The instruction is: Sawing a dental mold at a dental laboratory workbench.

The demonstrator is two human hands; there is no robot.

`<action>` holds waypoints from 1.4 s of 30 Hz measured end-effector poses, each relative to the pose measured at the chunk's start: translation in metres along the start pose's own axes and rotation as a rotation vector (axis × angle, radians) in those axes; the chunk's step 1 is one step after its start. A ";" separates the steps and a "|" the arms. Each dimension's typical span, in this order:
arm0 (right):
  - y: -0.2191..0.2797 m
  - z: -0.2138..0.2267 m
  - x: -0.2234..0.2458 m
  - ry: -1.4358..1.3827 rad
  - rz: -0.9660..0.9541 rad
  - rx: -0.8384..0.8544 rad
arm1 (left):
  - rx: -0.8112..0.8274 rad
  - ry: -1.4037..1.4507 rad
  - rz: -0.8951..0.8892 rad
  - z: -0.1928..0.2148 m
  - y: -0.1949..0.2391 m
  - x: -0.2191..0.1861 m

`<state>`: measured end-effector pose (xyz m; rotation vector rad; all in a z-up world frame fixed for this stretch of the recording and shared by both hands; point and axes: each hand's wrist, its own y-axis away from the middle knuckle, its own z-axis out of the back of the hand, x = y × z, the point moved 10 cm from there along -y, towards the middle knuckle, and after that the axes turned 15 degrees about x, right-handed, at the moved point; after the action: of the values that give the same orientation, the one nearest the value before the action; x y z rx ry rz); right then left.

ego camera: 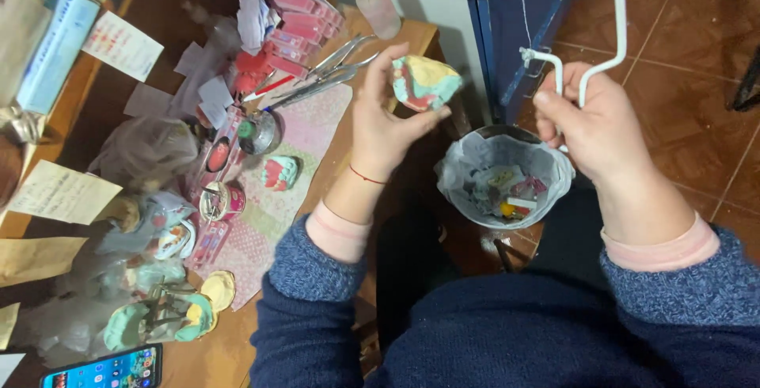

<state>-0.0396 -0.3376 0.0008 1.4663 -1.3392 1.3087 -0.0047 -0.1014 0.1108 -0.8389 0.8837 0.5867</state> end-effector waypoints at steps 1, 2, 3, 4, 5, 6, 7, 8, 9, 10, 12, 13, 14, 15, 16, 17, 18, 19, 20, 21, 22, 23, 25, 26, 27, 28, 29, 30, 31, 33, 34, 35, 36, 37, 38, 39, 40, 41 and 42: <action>0.002 -0.003 0.006 0.002 0.007 0.001 | -0.001 -0.003 -0.007 -0.007 0.001 0.003; 0.003 -0.008 0.013 -0.049 0.041 0.037 | -0.004 0.203 0.022 -0.015 0.001 0.015; 0.004 -0.013 0.019 -0.100 0.074 0.073 | -0.006 0.409 0.051 -0.025 0.002 0.027; 0.006 -0.015 0.026 -0.096 0.073 0.073 | -0.007 0.413 0.048 -0.033 0.004 0.026; 0.008 -0.020 0.035 -0.116 0.099 0.097 | 0.011 0.510 0.066 -0.044 0.006 0.029; 0.010 -0.025 0.043 -0.135 0.119 0.123 | 0.026 0.612 0.086 -0.057 0.010 0.032; 0.013 -0.026 0.041 -0.131 0.112 0.123 | 0.023 0.619 0.087 -0.063 0.012 0.032; 0.015 -0.027 0.044 -0.141 0.141 0.137 | 0.042 0.659 0.091 -0.072 0.014 0.031; 0.018 -0.028 0.048 -0.151 0.171 0.152 | 0.062 0.699 0.095 -0.081 0.015 0.030; 0.019 -0.028 0.047 -0.142 0.166 0.154 | 0.056 0.707 0.090 -0.083 0.016 0.026; 0.023 -0.026 0.052 -0.153 0.217 0.145 | 0.082 0.816 0.147 -0.093 0.017 0.022; 0.024 -0.026 0.052 -0.146 0.213 0.146 | 0.079 0.823 0.145 -0.093 0.018 0.021; 0.025 -0.024 0.053 -0.151 0.222 0.130 | 0.102 0.836 0.163 -0.095 0.020 0.021; 0.026 -0.022 0.054 -0.156 0.231 0.113 | 0.126 0.848 0.181 -0.098 0.022 0.021; 0.026 -0.023 0.055 -0.157 0.227 0.115 | 0.122 0.850 0.183 -0.097 0.024 0.021; 0.027 -0.023 0.056 -0.160 0.228 0.111 | 0.124 0.849 0.186 -0.097 0.026 0.021; 0.027 -0.024 0.056 -0.165 0.228 0.106 | 0.127 0.846 0.191 -0.096 0.029 0.021; 0.028 -0.025 0.055 -0.168 0.225 0.108 | 0.123 0.846 0.194 -0.095 0.031 0.017; 0.027 -0.027 0.056 -0.172 0.234 0.118 | 0.125 0.855 0.185 -0.093 0.031 0.013; 0.027 -0.029 0.057 -0.176 0.243 0.127 | 0.127 0.864 0.175 -0.092 0.032 0.008; 0.027 -0.029 0.056 -0.176 0.242 0.129 | 0.125 0.864 0.174 -0.090 0.034 0.007; 0.027 -0.030 0.055 -0.199 0.252 0.137 | 0.121 0.821 0.159 -0.087 0.036 0.005; 0.026 -0.032 0.055 -0.219 0.262 0.148 | 0.113 0.780 0.140 -0.085 0.040 0.002; 0.026 -0.034 0.053 -0.265 0.256 0.147 | 0.078 0.729 0.116 -0.081 0.043 0.000; 0.025 -0.035 0.051 -0.310 0.251 0.145 | 0.043 0.678 0.092 -0.078 0.046 -0.002; 0.023 -0.037 0.048 -0.308 0.250 0.148 | 0.041 0.679 0.090 -0.079 0.048 -0.003; 0.021 -0.038 0.043 -0.344 0.238 0.146 | -0.004 0.614 0.079 -0.075 0.051 -0.004; 0.020 -0.038 0.039 -0.380 0.225 0.144 | -0.048 0.550 0.068 -0.071 0.053 -0.006; 0.019 -0.039 0.037 -0.377 0.225 0.146 | -0.051 0.551 0.066 -0.071 0.055 -0.007; 0.017 -0.044 0.035 -0.420 0.232 0.175 | -0.075 0.474 0.077 -0.069 0.059 -0.010; 0.017 -0.045 0.034 -0.419 0.230 0.176 | -0.077 0.475 0.076 -0.068 0.061 -0.010; 0.017 -0.047 0.034 -0.434 0.240 0.194 | -0.076 0.451 0.067 -0.067 0.062 -0.012; 0.017 -0.049 0.034 -0.448 0.250 0.211 | -0.075 0.427 0.057 -0.066 0.063 -0.014; 0.017 -0.048 0.034 -0.446 0.249 0.214 | -0.078 0.428 0.055 -0.066 0.064 -0.014; 0.017 -0.048 0.034 -0.452 0.252 0.225 | -0.069 0.405 0.050 -0.066 0.065 -0.015; 0.017 -0.047 0.035 -0.459 0.256 0.237 | -0.060 0.382 0.045 -0.067 0.065 -0.016; 0.016 -0.047 0.034 -0.455 0.255 0.235 | -0.059 0.386 0.043 -0.065 0.067 -0.016; 0.015 -0.049 0.032 -0.451 0.238 0.258 | -0.036 0.401 0.039 -0.066 0.068 -0.017; 0.016 -0.043 0.034 -0.433 0.230 0.264 | 0.006 0.429 0.024 -0.073 0.063 -0.018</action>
<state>-0.0664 -0.3064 0.0410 1.9015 -1.7024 1.4043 -0.0917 -0.1287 0.0757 -0.9679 1.2849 0.4293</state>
